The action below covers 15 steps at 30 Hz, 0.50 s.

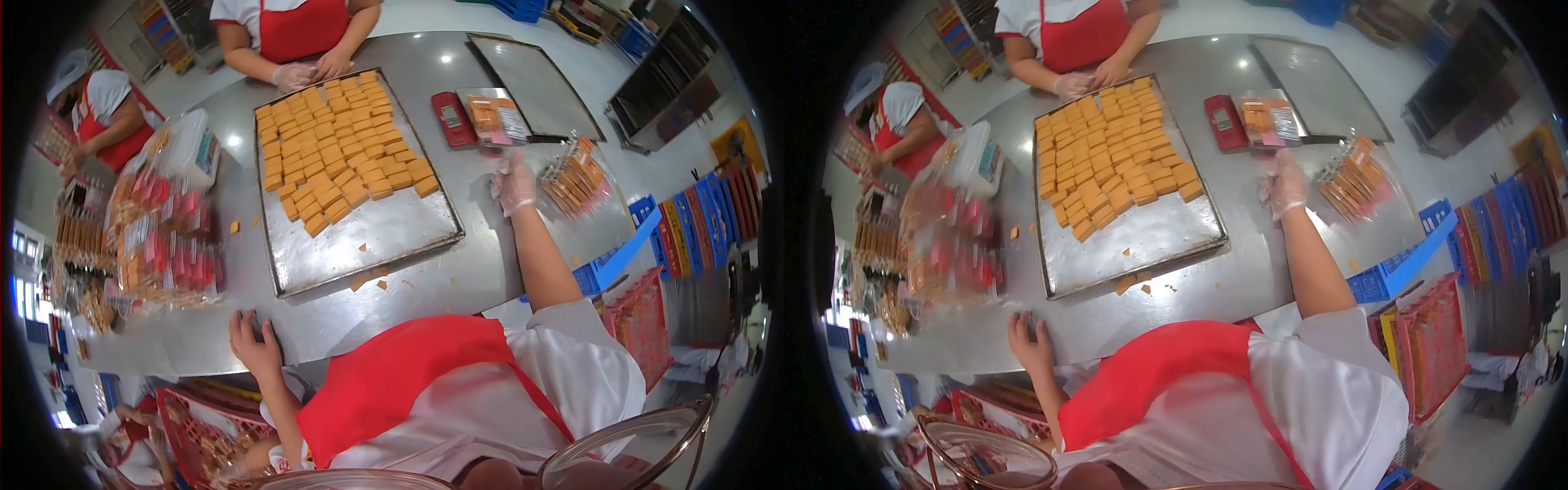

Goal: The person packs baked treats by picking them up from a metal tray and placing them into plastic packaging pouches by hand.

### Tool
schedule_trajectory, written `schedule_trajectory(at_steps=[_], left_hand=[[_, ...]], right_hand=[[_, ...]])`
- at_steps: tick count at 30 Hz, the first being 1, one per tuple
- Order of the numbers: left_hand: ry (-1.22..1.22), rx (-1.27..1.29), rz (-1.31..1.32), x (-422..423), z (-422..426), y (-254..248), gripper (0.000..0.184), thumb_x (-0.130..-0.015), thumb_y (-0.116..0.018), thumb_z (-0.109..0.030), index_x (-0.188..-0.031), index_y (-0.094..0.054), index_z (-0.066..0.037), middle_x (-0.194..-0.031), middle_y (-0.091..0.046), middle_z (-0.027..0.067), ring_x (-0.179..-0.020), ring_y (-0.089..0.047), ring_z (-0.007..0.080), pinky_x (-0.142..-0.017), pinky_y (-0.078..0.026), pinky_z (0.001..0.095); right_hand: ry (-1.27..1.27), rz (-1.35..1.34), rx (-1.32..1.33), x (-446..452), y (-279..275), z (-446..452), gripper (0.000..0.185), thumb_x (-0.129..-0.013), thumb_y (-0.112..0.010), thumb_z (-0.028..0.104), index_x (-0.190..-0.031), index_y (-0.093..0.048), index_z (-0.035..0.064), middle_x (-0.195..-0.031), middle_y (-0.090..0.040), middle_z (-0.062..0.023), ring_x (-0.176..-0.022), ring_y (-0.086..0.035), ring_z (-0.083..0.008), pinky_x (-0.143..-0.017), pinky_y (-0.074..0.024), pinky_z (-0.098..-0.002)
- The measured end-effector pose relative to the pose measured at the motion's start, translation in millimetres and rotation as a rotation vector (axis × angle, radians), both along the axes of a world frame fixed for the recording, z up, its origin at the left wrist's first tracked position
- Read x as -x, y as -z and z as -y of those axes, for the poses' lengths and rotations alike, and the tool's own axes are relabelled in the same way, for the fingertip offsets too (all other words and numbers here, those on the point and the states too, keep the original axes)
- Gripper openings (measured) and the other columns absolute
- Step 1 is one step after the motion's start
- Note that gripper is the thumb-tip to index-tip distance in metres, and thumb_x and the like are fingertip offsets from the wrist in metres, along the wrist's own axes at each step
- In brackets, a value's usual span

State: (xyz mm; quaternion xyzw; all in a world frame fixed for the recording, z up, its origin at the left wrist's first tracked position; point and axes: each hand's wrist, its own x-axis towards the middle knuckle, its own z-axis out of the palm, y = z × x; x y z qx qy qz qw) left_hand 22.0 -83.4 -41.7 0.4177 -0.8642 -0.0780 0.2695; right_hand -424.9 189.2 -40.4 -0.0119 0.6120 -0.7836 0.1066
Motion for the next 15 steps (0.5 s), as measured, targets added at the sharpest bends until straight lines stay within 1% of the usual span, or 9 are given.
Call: schedule_trajectory(at_steps=[1,2,5,6,9,12,15], left_hand=[[0.003,0.006,-0.007,-2,0,3,0.034,-0.071,-0.061,-0.017,-0.103,-0.054,-0.008,-0.115,-0.047,0.0152,-0.107,-0.043,0.032,-0.09,-0.032,0.0414],[0.007,0.012,-0.015,-4,1,5,0.033,-0.071,-0.061,-0.017,-0.102,-0.054,-0.008,-0.115,-0.047,0.0151,-0.107,-0.044,0.0321,-0.09,-0.032,0.0416],[-0.008,0.002,-0.04,-3,0,4,0.031,-0.072,-0.06,-0.018,-0.101,-0.055,-0.007,-0.115,-0.048,0.015,-0.106,-0.044,0.0326,-0.089,-0.033,0.0419],[-0.005,0.0,-0.034,-4,0,3,0.03,-0.073,-0.06,-0.019,-0.1,-0.055,-0.006,-0.115,-0.048,0.0148,-0.105,-0.045,0.0329,-0.089,-0.033,0.0419],[0.005,0.01,-0.04,-2,0,3,0.03,-0.072,-0.06,-0.018,-0.099,-0.055,-0.005,-0.113,-0.048,0.0155,-0.104,-0.045,0.0333,-0.088,-0.034,0.0419],[0.052,-0.009,-0.092,-6,3,7,0.029,-0.072,-0.06,-0.017,-0.098,-0.055,-0.005,-0.112,-0.049,0.0165,-0.103,-0.046,0.0339,-0.087,-0.035,0.0418],[0.053,0.009,-0.082,-6,3,7,0.029,-0.071,-0.061,-0.016,-0.097,-0.056,-0.005,-0.111,-0.05,0.0171,-0.102,-0.047,0.0342,-0.086,-0.036,0.0416]], right_hand=[[-0.012,-0.017,-0.034,0,-2,2,0.042,-0.081,-0.048,0.05,-0.071,-0.045,0.0092,-0.055,-0.043,-0.0039,-0.044,-0.042,-0.0151,-0.038,-0.0337,-0.0266],[0.008,0.008,-0.018,-1,-4,4,0.039,-0.083,-0.048,0.046,-0.075,-0.049,0.0073,-0.058,-0.046,-0.0037,-0.043,-0.042,-0.013,-0.038,-0.0353,-0.0262],[-0.027,0.027,0.02,-8,-9,5,0.041,-0.081,-0.05,0.047,-0.076,-0.051,0.007,-0.058,-0.047,-0.0037,-0.042,-0.042,-0.0132,-0.038,-0.0352,-0.0263],[-0.058,-0.003,-0.05,-5,-5,2,0.041,-0.083,-0.047,0.048,-0.071,-0.047,0.0087,-0.056,-0.045,-0.0038,-0.044,-0.043,-0.0137,-0.038,-0.0346,-0.0269],[-0.066,-0.016,-0.008,-8,-6,2,0.04,-0.083,-0.046,0.046,-0.071,-0.047,0.0084,-0.056,-0.044,-0.0032,-0.044,-0.043,-0.0134,-0.038,-0.0345,-0.0267],[-0.076,-0.066,-0.124,-9,-2,0,0.039,-0.084,-0.046,0.045,-0.072,-0.048,0.0082,-0.056,-0.044,-0.0029,-0.044,-0.042,-0.0134,-0.038,-0.0347,-0.0269],[-0.073,-0.007,-0.103,-6,2,0,0.037,-0.084,-0.047,0.043,-0.074,-0.048,0.0082,-0.058,-0.044,-0.0034,-0.044,-0.042,-0.014,-0.037,-0.0344,-0.0274]])
